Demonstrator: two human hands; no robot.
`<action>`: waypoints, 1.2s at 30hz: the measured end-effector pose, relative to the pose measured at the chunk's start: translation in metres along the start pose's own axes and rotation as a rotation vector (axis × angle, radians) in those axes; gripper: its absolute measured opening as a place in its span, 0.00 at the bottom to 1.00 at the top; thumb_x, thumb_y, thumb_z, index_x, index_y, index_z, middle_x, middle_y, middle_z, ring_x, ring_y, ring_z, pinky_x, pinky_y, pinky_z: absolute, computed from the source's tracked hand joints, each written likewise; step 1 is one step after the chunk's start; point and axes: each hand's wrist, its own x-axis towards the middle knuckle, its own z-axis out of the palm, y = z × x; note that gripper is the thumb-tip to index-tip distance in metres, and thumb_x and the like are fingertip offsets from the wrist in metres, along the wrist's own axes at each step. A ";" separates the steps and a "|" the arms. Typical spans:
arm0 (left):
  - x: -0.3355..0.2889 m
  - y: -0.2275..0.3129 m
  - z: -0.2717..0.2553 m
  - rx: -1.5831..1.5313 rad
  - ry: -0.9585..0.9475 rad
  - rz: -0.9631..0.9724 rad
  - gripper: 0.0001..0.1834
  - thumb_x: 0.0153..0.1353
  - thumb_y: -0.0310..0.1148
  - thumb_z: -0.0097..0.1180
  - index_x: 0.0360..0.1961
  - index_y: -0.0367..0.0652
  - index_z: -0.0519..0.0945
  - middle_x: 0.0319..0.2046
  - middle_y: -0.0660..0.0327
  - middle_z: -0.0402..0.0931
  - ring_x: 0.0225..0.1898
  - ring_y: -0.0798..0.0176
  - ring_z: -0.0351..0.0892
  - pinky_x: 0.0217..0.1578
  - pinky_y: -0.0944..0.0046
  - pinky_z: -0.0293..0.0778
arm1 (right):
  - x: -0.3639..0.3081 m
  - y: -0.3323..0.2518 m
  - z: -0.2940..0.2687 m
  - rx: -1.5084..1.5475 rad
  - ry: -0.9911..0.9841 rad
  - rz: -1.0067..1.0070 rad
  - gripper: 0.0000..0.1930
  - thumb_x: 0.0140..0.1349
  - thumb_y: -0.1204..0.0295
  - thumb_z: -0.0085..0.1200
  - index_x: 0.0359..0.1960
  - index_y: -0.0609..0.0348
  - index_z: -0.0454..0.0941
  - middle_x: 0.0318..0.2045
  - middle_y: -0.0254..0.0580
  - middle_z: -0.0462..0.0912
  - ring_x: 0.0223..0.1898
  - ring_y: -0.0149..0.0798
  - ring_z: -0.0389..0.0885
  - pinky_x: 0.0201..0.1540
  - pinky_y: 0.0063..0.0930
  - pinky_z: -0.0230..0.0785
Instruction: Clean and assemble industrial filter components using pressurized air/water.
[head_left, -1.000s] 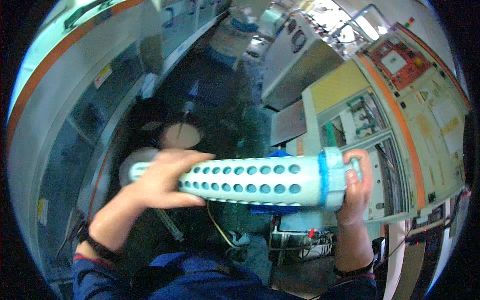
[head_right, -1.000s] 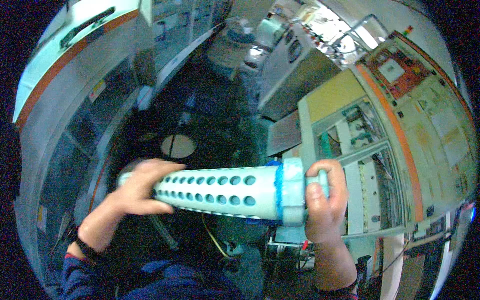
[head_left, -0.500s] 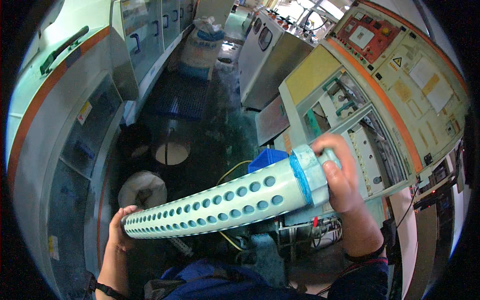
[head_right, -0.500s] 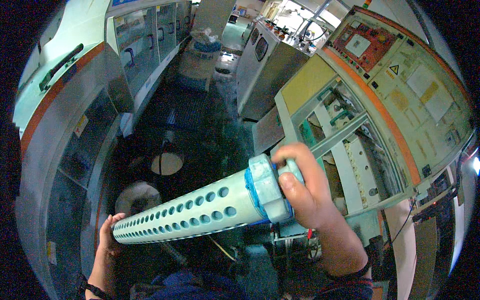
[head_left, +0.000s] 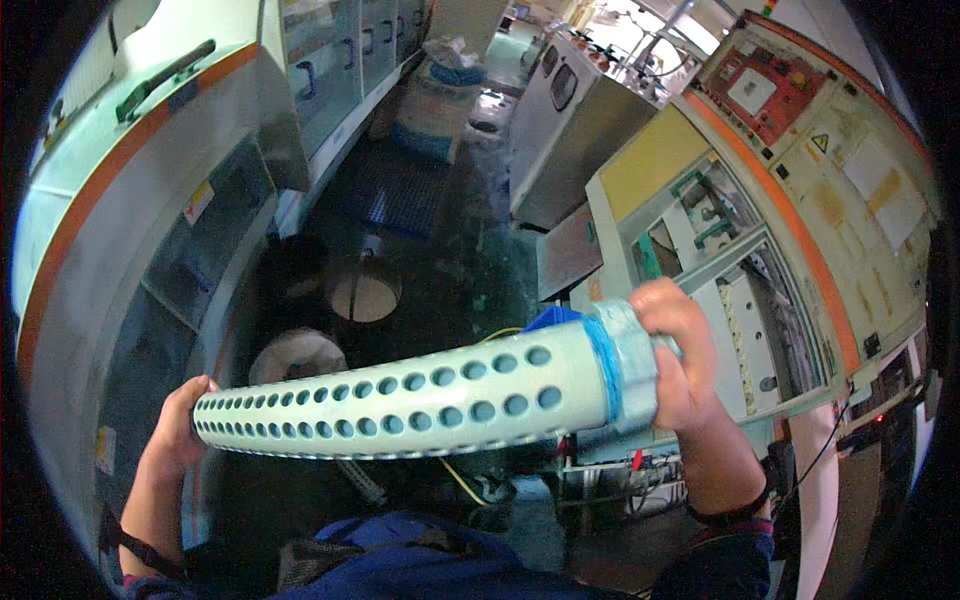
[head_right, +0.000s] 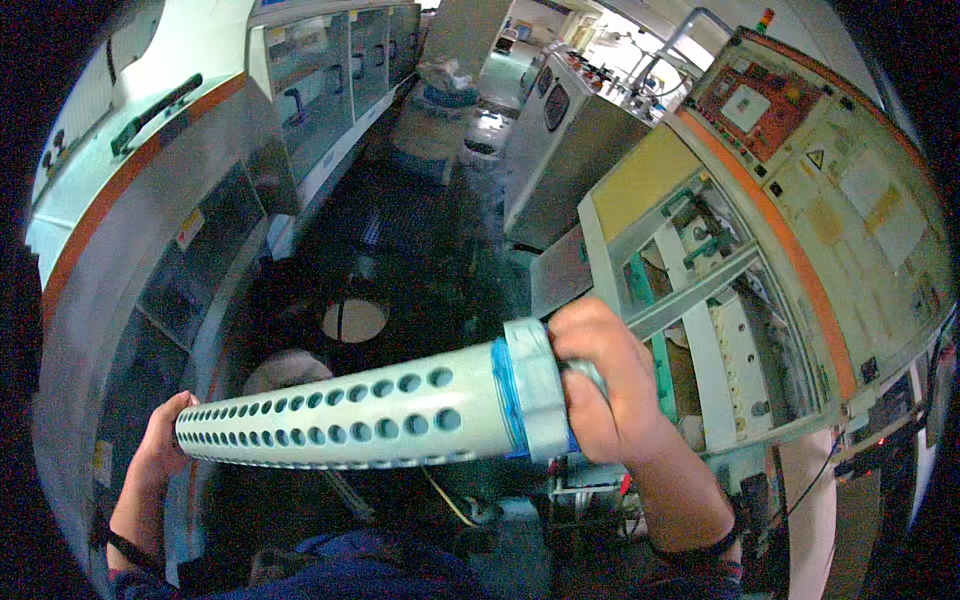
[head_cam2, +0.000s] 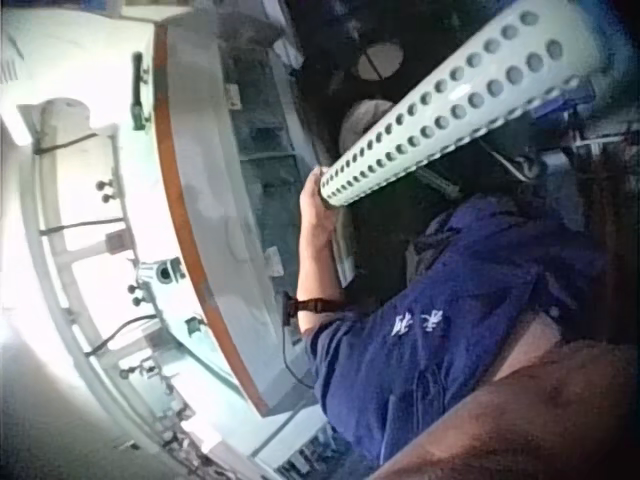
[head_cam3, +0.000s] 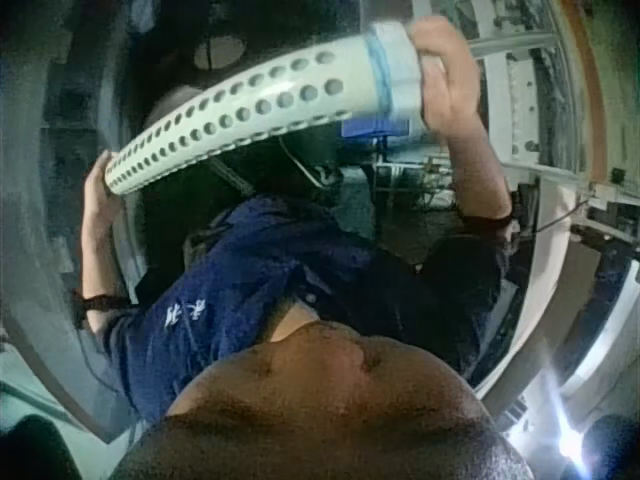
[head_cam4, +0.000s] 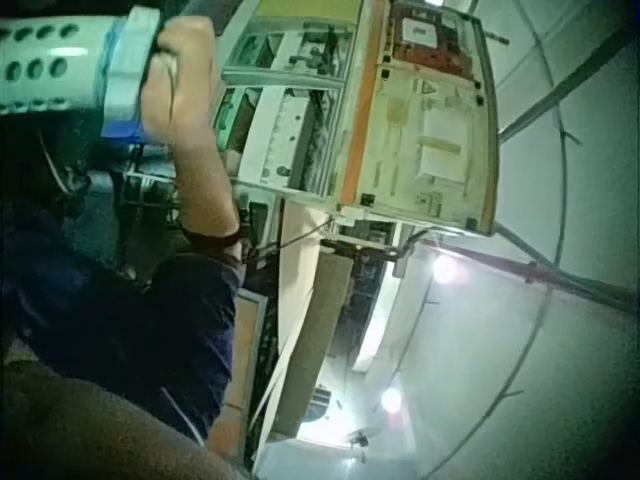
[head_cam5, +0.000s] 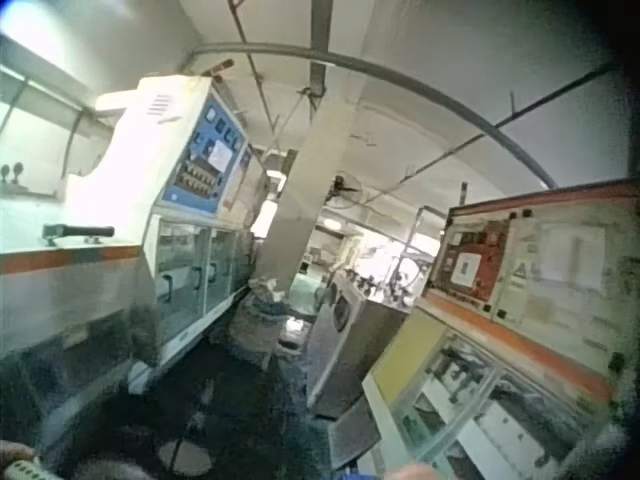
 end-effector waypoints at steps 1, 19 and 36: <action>-0.004 0.001 -0.002 0.018 0.005 0.061 0.12 0.71 0.41 0.49 0.38 0.45 0.78 0.29 0.64 0.80 0.31 0.66 0.80 0.36 0.62 0.77 | 0.002 0.000 0.004 0.011 0.038 0.088 0.13 0.73 0.66 0.47 0.44 0.66 0.73 0.40 0.51 0.78 0.42 0.47 0.77 0.49 0.37 0.70; -0.025 -0.002 0.020 -0.113 0.191 0.330 0.12 0.73 0.43 0.50 0.38 0.46 0.77 0.32 0.63 0.79 0.33 0.64 0.81 0.37 0.61 0.78 | 0.000 0.014 0.019 0.285 0.474 0.240 0.06 0.69 0.72 0.50 0.37 0.63 0.76 0.36 0.45 0.79 0.40 0.38 0.76 0.46 0.32 0.69; -0.028 0.024 0.010 0.002 0.060 0.810 0.12 0.77 0.38 0.46 0.50 0.42 0.74 0.48 0.60 0.74 0.46 0.67 0.76 0.50 0.63 0.75 | -0.008 0.043 0.033 0.854 0.361 0.982 0.13 0.76 0.63 0.45 0.49 0.58 0.76 0.41 0.34 0.76 0.44 0.27 0.72 0.49 0.25 0.66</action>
